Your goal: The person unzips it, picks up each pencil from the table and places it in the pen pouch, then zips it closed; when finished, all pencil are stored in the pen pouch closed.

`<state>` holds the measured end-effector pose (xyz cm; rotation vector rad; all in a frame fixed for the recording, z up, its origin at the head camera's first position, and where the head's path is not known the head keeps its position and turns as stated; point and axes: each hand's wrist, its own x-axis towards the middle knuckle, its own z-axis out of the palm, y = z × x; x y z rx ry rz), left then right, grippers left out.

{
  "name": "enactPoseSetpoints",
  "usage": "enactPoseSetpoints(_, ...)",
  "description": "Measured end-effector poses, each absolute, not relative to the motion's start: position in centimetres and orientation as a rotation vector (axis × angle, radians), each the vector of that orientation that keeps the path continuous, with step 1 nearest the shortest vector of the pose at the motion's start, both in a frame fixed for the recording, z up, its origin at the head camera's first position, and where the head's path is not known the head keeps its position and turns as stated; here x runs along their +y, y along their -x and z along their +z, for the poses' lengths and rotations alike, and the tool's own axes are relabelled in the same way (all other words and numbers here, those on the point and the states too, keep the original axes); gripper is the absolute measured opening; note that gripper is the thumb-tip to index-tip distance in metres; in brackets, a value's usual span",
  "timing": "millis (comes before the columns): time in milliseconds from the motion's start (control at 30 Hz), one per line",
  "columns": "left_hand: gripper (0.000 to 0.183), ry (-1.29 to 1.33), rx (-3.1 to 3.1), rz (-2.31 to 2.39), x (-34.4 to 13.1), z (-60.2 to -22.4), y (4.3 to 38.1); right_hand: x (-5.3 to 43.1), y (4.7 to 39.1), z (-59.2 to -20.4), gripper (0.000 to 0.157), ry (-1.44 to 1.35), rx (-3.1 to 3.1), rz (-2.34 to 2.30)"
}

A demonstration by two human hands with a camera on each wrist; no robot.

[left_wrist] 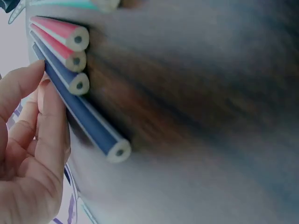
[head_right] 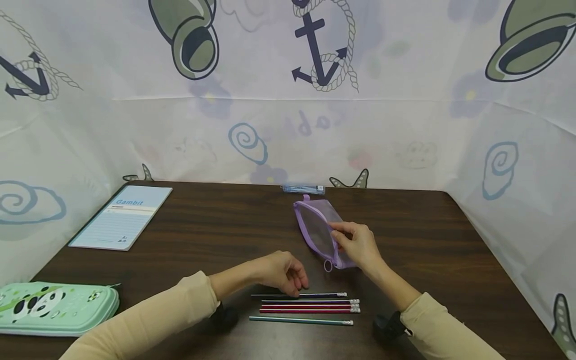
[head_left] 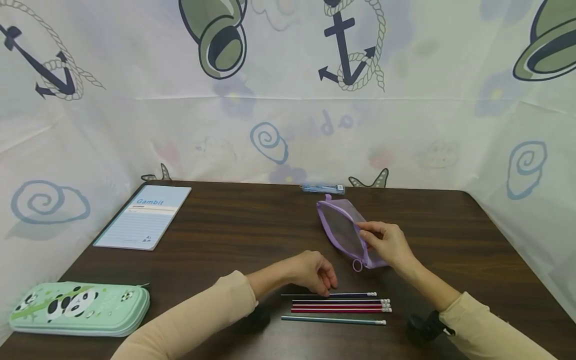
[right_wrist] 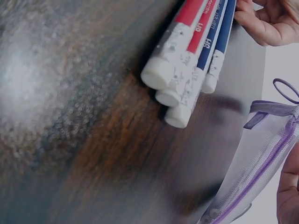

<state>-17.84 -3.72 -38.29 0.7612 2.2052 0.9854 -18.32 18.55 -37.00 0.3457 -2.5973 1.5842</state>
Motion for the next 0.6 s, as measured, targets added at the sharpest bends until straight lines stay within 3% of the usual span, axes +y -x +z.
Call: enactPoseSetpoints(600, 0.017, -1.049, 2.492, 0.597, -4.23, -37.78, 17.87, 18.74, 18.60, -36.84, 0.024, -0.333, -2.598, 1.572)
